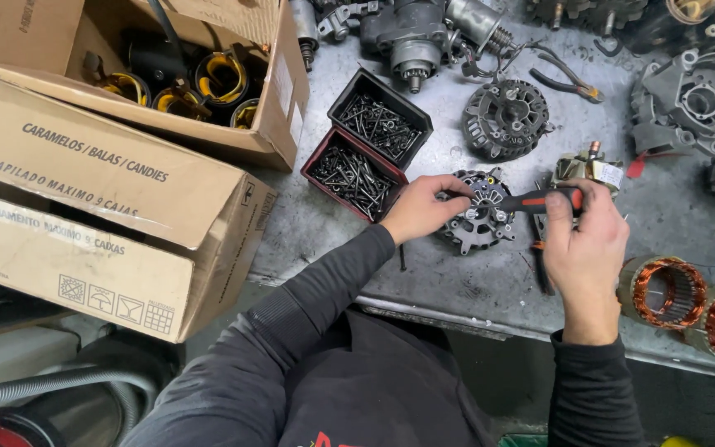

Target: Repairing and sorting components of automotive alternators on a workbench.

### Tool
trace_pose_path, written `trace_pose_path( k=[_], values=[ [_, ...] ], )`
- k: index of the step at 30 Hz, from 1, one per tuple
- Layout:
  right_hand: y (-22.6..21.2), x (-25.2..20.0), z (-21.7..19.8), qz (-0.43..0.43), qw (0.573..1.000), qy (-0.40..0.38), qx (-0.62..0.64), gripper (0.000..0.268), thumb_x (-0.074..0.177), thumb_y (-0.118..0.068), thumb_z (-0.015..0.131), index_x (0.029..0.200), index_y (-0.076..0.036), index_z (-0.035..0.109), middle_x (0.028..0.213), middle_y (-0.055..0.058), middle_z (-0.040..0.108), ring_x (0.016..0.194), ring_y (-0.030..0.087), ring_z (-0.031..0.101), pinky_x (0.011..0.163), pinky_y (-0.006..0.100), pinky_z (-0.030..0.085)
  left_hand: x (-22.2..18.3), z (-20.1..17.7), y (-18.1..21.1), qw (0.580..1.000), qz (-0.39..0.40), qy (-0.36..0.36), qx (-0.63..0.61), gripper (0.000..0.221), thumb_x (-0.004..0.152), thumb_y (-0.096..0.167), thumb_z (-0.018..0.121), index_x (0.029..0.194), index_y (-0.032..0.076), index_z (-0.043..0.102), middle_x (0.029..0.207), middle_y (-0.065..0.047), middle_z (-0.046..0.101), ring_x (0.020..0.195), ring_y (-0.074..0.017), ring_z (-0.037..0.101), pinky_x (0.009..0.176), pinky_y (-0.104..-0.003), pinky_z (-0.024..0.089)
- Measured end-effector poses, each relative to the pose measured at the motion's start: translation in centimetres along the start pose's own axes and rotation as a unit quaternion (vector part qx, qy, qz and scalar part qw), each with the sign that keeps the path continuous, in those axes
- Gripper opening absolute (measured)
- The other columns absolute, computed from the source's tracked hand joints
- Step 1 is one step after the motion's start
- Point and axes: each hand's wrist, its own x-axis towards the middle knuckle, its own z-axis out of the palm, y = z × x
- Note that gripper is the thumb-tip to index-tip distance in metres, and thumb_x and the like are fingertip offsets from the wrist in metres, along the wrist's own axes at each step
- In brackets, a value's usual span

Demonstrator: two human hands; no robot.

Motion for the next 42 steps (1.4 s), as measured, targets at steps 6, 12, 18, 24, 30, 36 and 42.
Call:
trace_pose_path(
  k=[6,12,18,24,30,36,42],
  values=[
    [-0.2,0.3,-0.2,0.004,1.0,-0.012,0.012,0.029,0.111,-0.024,0.067,0.125,0.002,0.064,0.101,0.022,0.066,0.086,0.04,0.064,0.079,0.044,0.05,0.6,0.4,-1.1,1.0,0.023,-0.018,-0.004,0.024,0.089,0.021,0.072,0.109,0.009,0.078,0.098,-0.006,0.08,0.088,-0.0123,0.074,0.082,-0.028,0.057],
    [-3.6,1.7,-2.1,-0.05,0.994,-0.096,0.001,0.03,0.102,-0.015,0.067,0.127,0.001,0.063,0.109,0.022,0.065,0.096,0.04,0.065,0.084,0.046,0.052,0.6,0.0,-0.4,0.999,-0.004,-0.039,0.004,0.024,0.088,0.022,0.073,0.109,0.009,0.077,0.096,-0.004,0.08,0.079,-0.0108,0.071,0.075,-0.027,0.057],
    [-5.0,2.9,-2.9,-0.105,0.987,-0.114,0.046,0.034,0.099,-0.005,0.062,0.133,0.001,0.06,0.123,0.022,0.065,0.108,0.04,0.066,0.095,0.043,0.053,0.6,-0.7,0.0,0.993,0.083,-0.078,0.015,0.028,0.088,0.022,0.075,0.113,0.009,0.075,0.101,-0.006,0.078,0.084,-0.0142,0.072,0.076,-0.03,0.057],
    [-3.8,1.6,-4.6,-0.053,0.994,-0.059,0.077,0.026,0.104,-0.002,0.063,0.129,0.004,0.061,0.121,0.019,0.068,0.102,0.029,0.069,0.087,0.034,0.055,0.2,-1.5,0.7,0.982,0.087,-0.004,0.165,0.027,0.082,0.025,0.073,0.103,0.009,0.077,0.099,-0.012,0.076,0.09,-0.0296,0.074,0.08,-0.038,0.059],
    [-2.2,-5.0,-7.1,0.122,0.981,0.013,0.153,0.03,0.095,0.0,0.071,0.124,0.005,0.065,0.113,0.018,0.071,0.088,0.024,0.066,0.08,0.031,0.052,0.4,-0.1,2.4,0.947,-0.062,-0.02,0.314,0.027,0.081,0.034,0.072,0.096,0.013,0.078,0.094,-0.013,0.076,0.09,-0.0351,0.072,0.081,-0.045,0.057],
    [2.1,-14.8,-1.8,0.018,0.996,-0.004,0.085,0.028,0.075,-0.007,0.083,0.097,-0.004,0.065,0.112,0.013,0.073,0.103,0.027,0.074,0.09,0.034,0.058,0.9,-1.0,4.0,0.944,-0.021,-0.048,0.324,0.049,0.071,0.037,0.08,0.113,0.014,0.07,0.116,-0.014,0.072,0.103,-0.0352,0.07,0.087,-0.045,0.056],
    [7.2,-20.3,3.7,0.099,0.993,-0.066,0.023,0.019,0.074,-0.007,0.081,0.088,-0.004,0.069,0.112,0.012,0.072,0.1,0.031,0.071,0.084,0.038,0.057,2.3,-1.7,3.8,0.902,0.088,-0.17,0.387,0.104,0.051,0.035,0.093,0.144,0.024,0.047,0.15,-0.016,0.048,0.111,-0.0392,0.066,0.088,-0.047,0.055]
  ],
)
